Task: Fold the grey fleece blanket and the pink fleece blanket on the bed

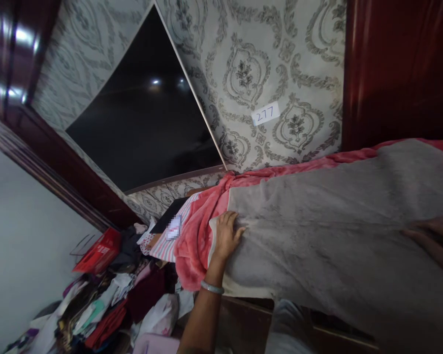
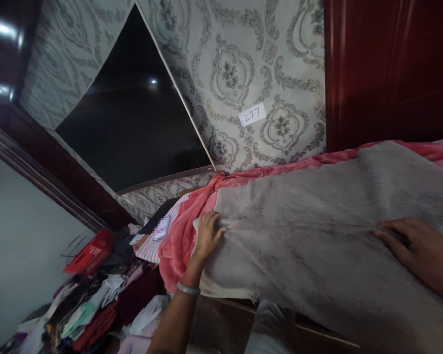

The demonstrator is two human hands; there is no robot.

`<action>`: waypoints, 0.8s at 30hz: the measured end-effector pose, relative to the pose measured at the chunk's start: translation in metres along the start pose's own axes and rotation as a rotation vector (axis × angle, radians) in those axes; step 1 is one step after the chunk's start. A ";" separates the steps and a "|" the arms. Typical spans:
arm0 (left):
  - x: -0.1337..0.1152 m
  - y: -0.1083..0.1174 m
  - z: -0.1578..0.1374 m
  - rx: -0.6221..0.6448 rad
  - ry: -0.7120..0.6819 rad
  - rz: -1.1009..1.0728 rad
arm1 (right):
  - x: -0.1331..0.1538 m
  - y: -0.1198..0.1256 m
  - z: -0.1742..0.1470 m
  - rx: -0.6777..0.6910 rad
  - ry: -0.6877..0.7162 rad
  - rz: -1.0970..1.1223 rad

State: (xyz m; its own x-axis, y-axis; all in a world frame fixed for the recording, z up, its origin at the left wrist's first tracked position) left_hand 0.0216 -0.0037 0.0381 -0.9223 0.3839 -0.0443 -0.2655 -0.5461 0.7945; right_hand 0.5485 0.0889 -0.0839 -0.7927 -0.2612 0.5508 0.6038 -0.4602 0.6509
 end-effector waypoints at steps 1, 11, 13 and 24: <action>-0.002 -0.004 0.001 0.015 -0.019 0.015 | 0.004 0.002 0.001 0.004 -0.020 0.011; -0.008 -0.027 -0.003 0.072 -0.031 0.067 | 0.044 0.026 0.000 0.082 -0.115 0.024; -0.008 -0.030 -0.002 0.055 -0.020 0.047 | 0.047 0.027 -0.001 0.092 -0.101 0.032; -0.027 -0.018 0.011 0.051 -0.021 0.177 | 0.054 0.027 -0.001 0.050 -0.073 0.103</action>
State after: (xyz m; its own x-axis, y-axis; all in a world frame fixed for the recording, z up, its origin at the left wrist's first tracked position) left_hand 0.0546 0.0041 0.0314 -0.9471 0.3011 0.1110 -0.0846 -0.5679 0.8187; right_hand 0.5219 0.0612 -0.0373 -0.7194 -0.2412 0.6513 0.6864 -0.3905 0.6135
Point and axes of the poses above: each hand's wrist, its own z-axis towards the middle knuckle, its own y-axis out of the back of the hand, x = y × z, the point moved 2 cm from there along z, towards the middle knuckle, and after that the axes turned 7 degrees about -y, right-handed, at the moved point
